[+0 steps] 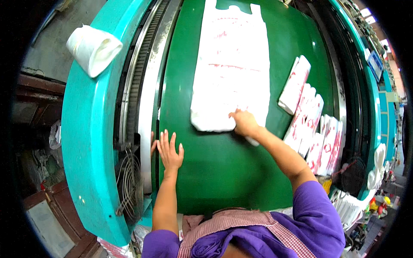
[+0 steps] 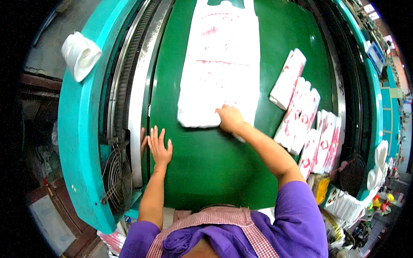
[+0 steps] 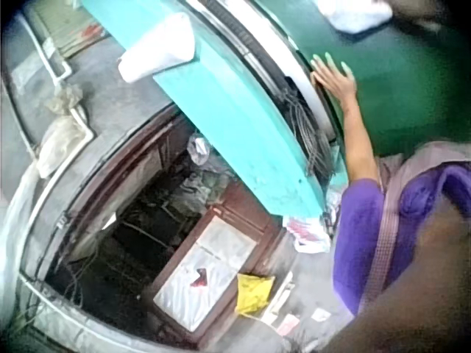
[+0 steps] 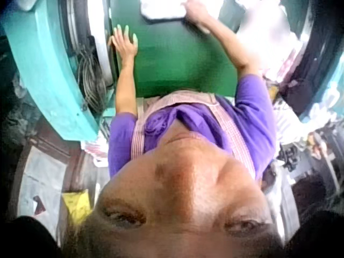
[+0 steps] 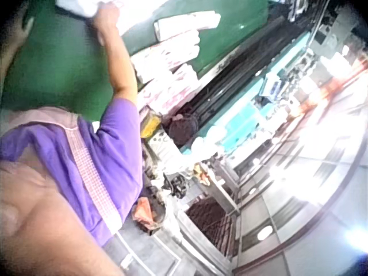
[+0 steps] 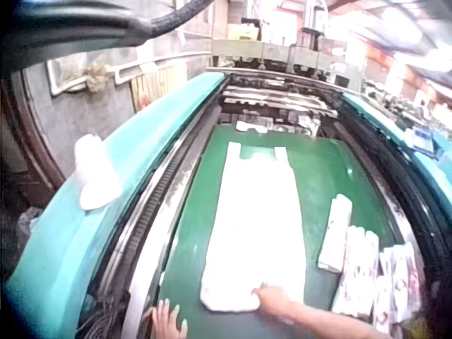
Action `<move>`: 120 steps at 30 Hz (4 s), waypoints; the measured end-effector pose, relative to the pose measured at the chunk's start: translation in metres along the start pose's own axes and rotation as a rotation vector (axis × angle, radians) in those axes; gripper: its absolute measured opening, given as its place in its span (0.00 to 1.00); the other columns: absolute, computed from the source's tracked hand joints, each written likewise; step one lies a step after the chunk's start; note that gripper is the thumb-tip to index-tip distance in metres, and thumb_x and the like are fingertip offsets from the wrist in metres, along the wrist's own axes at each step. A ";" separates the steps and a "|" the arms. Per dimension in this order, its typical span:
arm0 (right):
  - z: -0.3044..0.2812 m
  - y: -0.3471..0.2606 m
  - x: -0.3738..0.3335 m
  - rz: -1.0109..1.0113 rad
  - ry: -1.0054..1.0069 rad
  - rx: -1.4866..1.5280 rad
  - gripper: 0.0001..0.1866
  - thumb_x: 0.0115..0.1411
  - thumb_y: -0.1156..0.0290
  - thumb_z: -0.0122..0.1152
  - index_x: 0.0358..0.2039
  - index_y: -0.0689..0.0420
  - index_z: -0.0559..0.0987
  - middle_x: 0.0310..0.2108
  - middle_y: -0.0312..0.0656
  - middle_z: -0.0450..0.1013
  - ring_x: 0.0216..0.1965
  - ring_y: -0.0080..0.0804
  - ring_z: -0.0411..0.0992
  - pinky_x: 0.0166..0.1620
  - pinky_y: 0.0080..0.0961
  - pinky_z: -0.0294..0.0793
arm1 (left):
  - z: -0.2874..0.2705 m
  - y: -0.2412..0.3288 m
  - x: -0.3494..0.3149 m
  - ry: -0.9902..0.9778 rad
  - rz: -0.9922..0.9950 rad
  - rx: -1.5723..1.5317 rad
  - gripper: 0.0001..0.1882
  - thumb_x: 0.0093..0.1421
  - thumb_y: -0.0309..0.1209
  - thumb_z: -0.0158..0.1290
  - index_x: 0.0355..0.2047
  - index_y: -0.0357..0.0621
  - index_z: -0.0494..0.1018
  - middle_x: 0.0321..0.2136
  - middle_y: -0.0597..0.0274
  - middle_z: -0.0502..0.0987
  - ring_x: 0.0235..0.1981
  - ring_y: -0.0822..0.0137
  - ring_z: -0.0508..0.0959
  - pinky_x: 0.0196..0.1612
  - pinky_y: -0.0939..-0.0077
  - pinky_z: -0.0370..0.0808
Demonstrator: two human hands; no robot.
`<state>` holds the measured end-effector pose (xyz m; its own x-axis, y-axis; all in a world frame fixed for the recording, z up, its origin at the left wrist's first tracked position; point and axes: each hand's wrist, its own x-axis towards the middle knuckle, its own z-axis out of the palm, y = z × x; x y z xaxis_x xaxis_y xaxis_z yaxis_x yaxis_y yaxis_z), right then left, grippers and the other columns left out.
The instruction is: The person folds white plastic shopping bags with red printed text on a green workbench. They pick up a bag, fold it into a compact rectangular shape, and secure it with a rubber band. The person repeats this process for multiple bags, stacking the finished bundles on the table.
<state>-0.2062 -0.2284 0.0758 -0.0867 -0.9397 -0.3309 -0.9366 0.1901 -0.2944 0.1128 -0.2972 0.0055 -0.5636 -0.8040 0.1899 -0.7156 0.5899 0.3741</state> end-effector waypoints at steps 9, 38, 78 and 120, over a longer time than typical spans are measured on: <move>-0.019 -0.093 -0.084 -0.041 0.251 0.483 0.29 0.49 0.57 0.65 0.48 0.62 0.72 0.35 0.49 0.74 0.33 0.44 0.75 0.37 0.36 0.75 | -0.057 0.043 -0.124 0.200 -0.920 -1.537 0.26 0.68 0.43 0.36 0.61 0.40 0.54 0.58 0.55 0.61 0.58 0.60 0.63 0.60 0.65 0.59; 0.069 -0.086 -0.035 0.570 0.430 1.730 0.23 0.54 0.64 0.59 0.49 0.60 0.71 0.46 0.49 0.70 0.44 0.38 0.71 0.45 0.29 0.71 | -0.066 0.142 0.134 -0.519 0.480 -0.353 0.36 0.42 0.37 0.62 0.53 0.42 0.67 0.53 0.46 0.67 0.54 0.48 0.68 0.56 0.64 0.66; 0.268 0.044 -0.583 0.486 1.875 1.211 0.11 0.59 0.70 0.46 0.36 0.57 0.77 0.36 0.39 0.74 0.37 0.28 0.73 0.43 0.25 0.74 | -0.017 0.059 -0.204 -0.504 -0.160 -1.003 0.25 0.47 0.21 0.39 0.47 0.24 0.69 0.45 0.47 0.73 0.45 0.62 0.74 0.51 0.72 0.67; 0.285 0.045 -0.576 0.454 0.760 0.298 0.19 0.49 0.73 0.64 0.44 0.58 0.75 0.41 0.48 0.75 0.42 0.46 0.74 0.44 0.34 0.72 | -0.039 0.062 -0.273 -0.106 0.398 -0.410 0.15 0.46 0.21 0.58 0.36 0.45 0.78 0.33 0.61 0.76 0.38 0.61 0.72 0.40 0.73 0.69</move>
<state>-0.1018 0.4024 -0.0025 -0.7208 -0.6711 0.1735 -0.6417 0.5513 -0.5332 0.2388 -0.0443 0.0124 -0.8095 -0.5023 0.3039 -0.2341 0.7509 0.6175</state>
